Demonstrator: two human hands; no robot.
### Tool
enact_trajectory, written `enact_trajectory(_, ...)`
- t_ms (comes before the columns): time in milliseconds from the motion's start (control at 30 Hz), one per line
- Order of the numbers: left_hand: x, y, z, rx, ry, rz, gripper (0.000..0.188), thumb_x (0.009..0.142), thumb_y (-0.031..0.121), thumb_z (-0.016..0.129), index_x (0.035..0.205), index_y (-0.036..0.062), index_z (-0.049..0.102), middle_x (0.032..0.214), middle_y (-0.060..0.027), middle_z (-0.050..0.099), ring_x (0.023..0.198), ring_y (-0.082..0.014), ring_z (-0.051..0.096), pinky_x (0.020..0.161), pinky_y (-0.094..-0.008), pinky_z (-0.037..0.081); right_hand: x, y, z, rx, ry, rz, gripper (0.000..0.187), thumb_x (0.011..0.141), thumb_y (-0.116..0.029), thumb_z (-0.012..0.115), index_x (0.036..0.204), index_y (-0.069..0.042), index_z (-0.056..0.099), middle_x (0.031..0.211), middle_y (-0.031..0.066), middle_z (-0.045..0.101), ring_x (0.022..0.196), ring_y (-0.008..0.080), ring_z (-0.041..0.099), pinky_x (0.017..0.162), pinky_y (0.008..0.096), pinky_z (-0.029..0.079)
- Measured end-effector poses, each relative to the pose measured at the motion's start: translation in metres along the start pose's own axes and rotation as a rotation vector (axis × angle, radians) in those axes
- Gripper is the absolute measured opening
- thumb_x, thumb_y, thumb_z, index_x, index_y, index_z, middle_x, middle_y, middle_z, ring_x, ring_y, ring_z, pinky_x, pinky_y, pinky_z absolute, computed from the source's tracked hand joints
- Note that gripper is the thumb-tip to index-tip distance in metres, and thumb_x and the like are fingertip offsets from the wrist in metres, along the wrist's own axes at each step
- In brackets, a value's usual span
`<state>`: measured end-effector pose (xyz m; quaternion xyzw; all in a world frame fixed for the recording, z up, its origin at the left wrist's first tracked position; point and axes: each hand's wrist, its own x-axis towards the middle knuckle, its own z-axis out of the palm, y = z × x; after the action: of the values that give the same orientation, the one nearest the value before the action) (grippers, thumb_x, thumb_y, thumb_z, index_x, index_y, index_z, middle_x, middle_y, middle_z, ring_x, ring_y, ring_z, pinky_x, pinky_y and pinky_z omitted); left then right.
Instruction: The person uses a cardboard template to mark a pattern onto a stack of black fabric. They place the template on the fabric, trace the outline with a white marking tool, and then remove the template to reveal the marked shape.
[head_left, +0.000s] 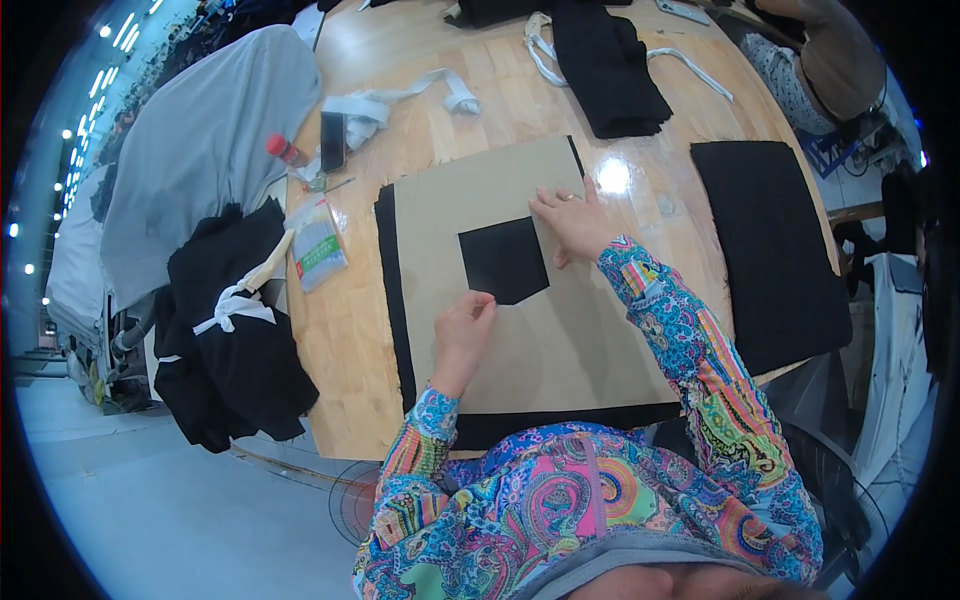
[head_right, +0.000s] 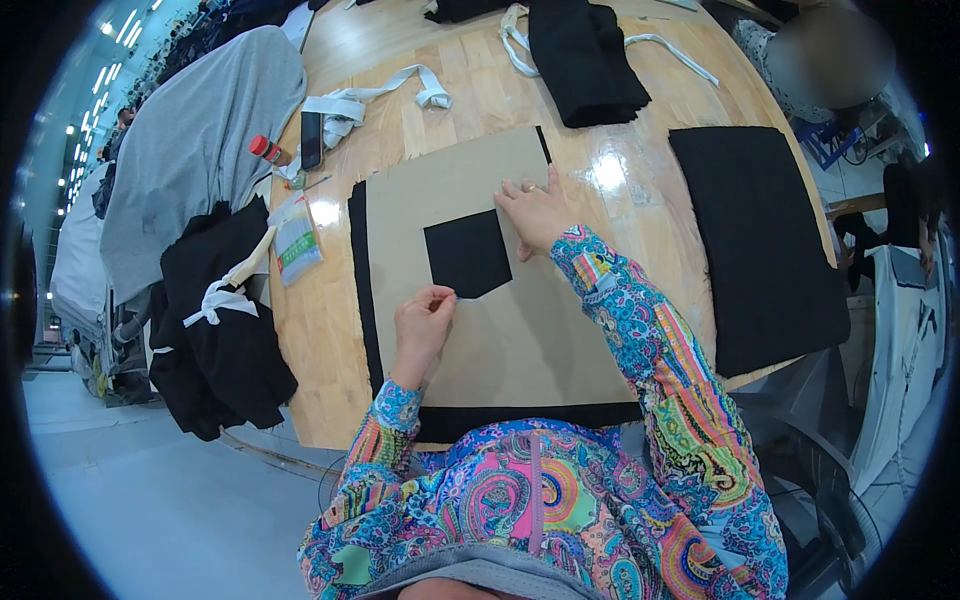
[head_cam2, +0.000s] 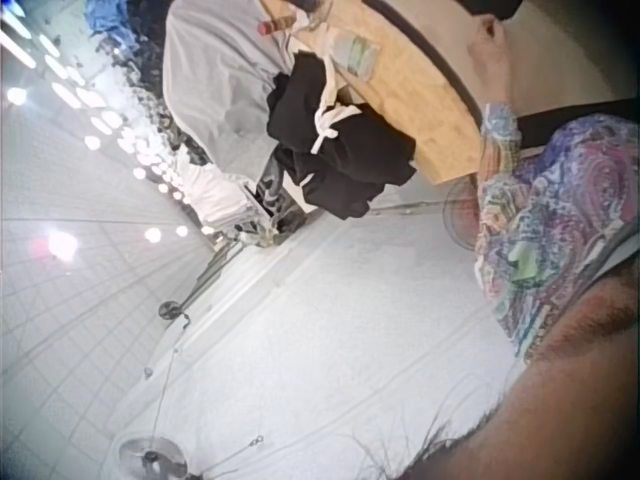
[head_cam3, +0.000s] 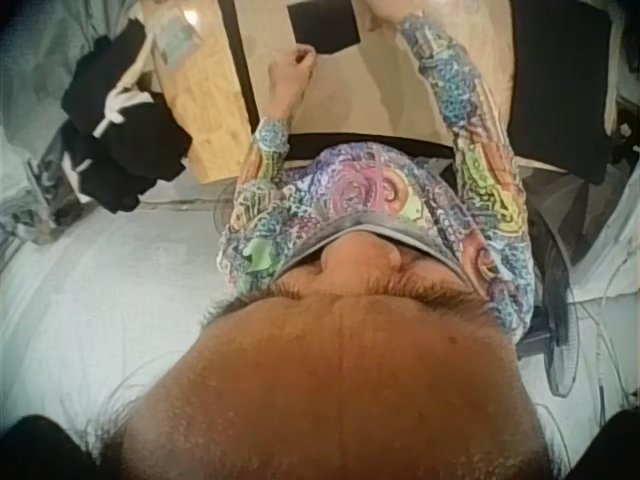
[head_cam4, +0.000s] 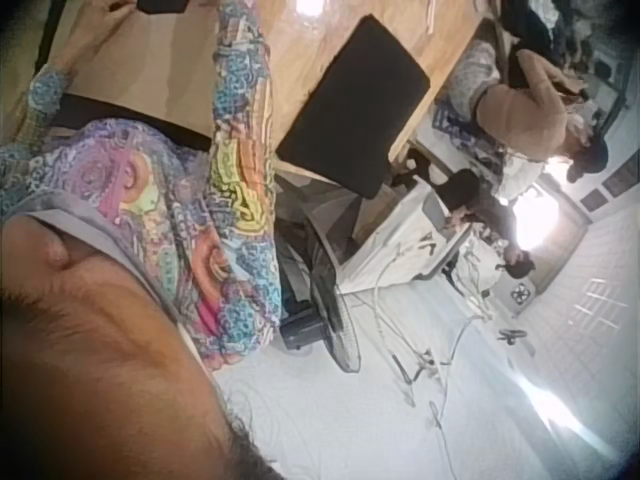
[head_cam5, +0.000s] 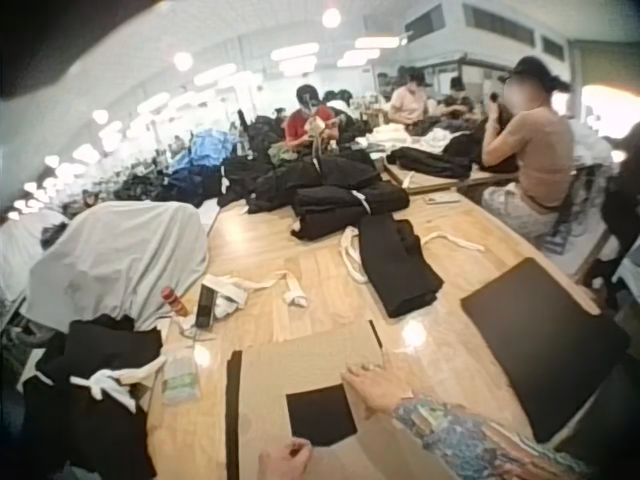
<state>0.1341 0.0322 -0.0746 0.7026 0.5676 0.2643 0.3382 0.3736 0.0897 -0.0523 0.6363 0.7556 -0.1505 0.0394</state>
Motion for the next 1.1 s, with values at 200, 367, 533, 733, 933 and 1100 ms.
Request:
enact_trajectory(200, 0.004, -0.014, -0.022, 0.074, 0.059, -0.074, 0.014, 0.082, 0.015, 0.063, 0.088, 0.0038, 0.068, 0.079, -0.0156, 0.068, 0.072, -0.0281, 0.067, 0.066, -0.0353, 0.051, -0.001, 0.001, 0.001, 0.005, -0.004, 0.004, 0.094, 0.051, -0.017, 0.087, 0.133, -0.013, 0.042, 0.145, 0.0072, 0.036, 0.132, 0.0288, 0.037, 0.110, 0.0636, 0.008)
enact_trajectory(367, 0.005, -0.010, -0.023, 0.015, 0.072, -0.064, 0.014, 0.082, 0.015, 0.063, 0.089, 0.0027, 0.067, 0.078, -0.0138, 0.069, 0.071, -0.0231, 0.068, 0.066, -0.0319, 0.051, -0.002, 0.001, -0.001, 0.007, 0.008, 0.003, 0.094, 0.050, -0.015, 0.087, 0.133, -0.012, 0.043, 0.143, 0.0072, 0.038, 0.131, 0.0290, 0.038, 0.110, 0.0636, 0.008)
enact_trajectory(533, -0.001, -0.002, 0.014, -0.288, -0.032, 0.016, 0.010, 0.084, 0.008, 0.064, 0.090, 0.0007, 0.067, 0.072, -0.0024, 0.066, 0.065, -0.0061, 0.060, 0.058, -0.0207, 0.047, 0.000, 0.000, 0.000, 0.010, 0.027, -0.007, 0.093, 0.050, -0.015, 0.087, 0.132, -0.012, 0.044, 0.140, 0.0073, 0.041, 0.129, 0.0289, 0.040, 0.110, 0.0637, 0.008)
enact_trajectory(733, 0.006, 0.034, 0.044, -0.265, -0.092, 0.122, 0.011, 0.085, 0.008, 0.064, 0.090, -0.0011, 0.066, 0.075, -0.0061, 0.067, 0.066, -0.0079, 0.062, 0.060, -0.0224, 0.049, 0.001, 0.001, 0.002, 0.002, 0.040, -0.006, 0.091, 0.049, -0.016, 0.087, 0.130, -0.011, 0.045, 0.140, 0.0068, 0.041, 0.129, 0.0286, 0.041, 0.109, 0.0639, 0.010)
enact_trajectory(933, 0.008, 0.035, 0.048, -0.209, -0.103, 0.145, 0.011, 0.085, 0.009, 0.063, 0.091, -0.0004, 0.066, 0.078, -0.0087, 0.067, 0.067, -0.0115, 0.064, 0.061, -0.0242, 0.050, -0.002, -0.001, -0.006, -0.020, -0.031, 0.016, 0.101, 0.049, -0.019, 0.088, 0.136, -0.012, 0.038, 0.144, 0.0054, 0.036, 0.131, 0.0282, 0.038, 0.110, 0.0617, 0.012)
enact_trajectory(1100, 0.009, 0.036, 0.046, -0.154, -0.133, 0.156, 0.012, 0.085, 0.011, 0.062, 0.091, 0.0010, 0.066, 0.082, -0.0124, 0.067, 0.068, -0.0195, 0.065, 0.062, -0.0283, 0.051, -0.001, -0.001, -0.003, -0.008, -0.012, 0.002, 0.099, 0.050, -0.019, 0.087, 0.136, -0.012, 0.039, 0.144, 0.0064, 0.037, 0.131, 0.0290, 0.037, 0.110, 0.0622, 0.012)
